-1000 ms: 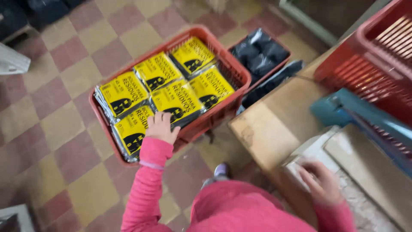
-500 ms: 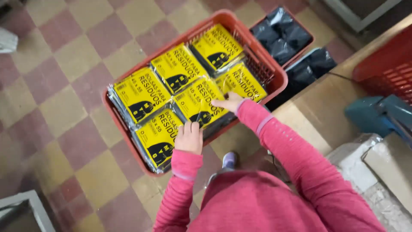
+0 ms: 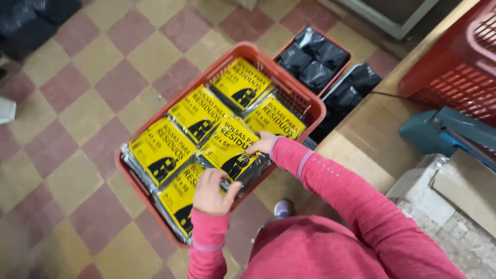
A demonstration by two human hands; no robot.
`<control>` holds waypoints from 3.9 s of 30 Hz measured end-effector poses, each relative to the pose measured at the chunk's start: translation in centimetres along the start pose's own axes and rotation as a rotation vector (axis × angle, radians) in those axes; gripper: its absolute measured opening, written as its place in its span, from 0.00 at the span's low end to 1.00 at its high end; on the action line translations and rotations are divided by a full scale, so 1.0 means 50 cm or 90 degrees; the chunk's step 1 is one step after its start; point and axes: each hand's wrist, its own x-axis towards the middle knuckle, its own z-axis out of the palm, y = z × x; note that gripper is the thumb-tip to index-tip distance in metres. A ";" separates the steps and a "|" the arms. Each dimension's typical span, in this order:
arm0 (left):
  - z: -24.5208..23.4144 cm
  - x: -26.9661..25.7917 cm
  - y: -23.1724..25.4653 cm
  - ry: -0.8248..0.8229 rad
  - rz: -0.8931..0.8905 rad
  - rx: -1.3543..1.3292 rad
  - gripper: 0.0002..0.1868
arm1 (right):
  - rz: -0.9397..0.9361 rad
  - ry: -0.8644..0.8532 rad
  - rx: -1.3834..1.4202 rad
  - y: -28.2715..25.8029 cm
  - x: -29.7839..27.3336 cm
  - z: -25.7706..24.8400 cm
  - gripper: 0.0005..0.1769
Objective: Sealing yellow and black labeled plastic bags using an impulse sealer and organizing them into red plastic baskets.
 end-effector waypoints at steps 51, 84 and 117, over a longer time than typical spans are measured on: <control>0.631 0.146 0.364 -0.345 0.105 -0.331 0.14 | -0.040 0.879 -0.404 0.385 -0.871 -0.374 0.36; 0.636 -0.105 0.871 -0.384 -0.203 -0.993 0.09 | -0.375 0.882 0.234 0.409 -1.204 -0.523 0.17; 0.863 -0.117 0.745 -0.414 0.496 0.145 0.41 | 0.210 0.982 0.036 0.616 -1.109 -0.764 0.19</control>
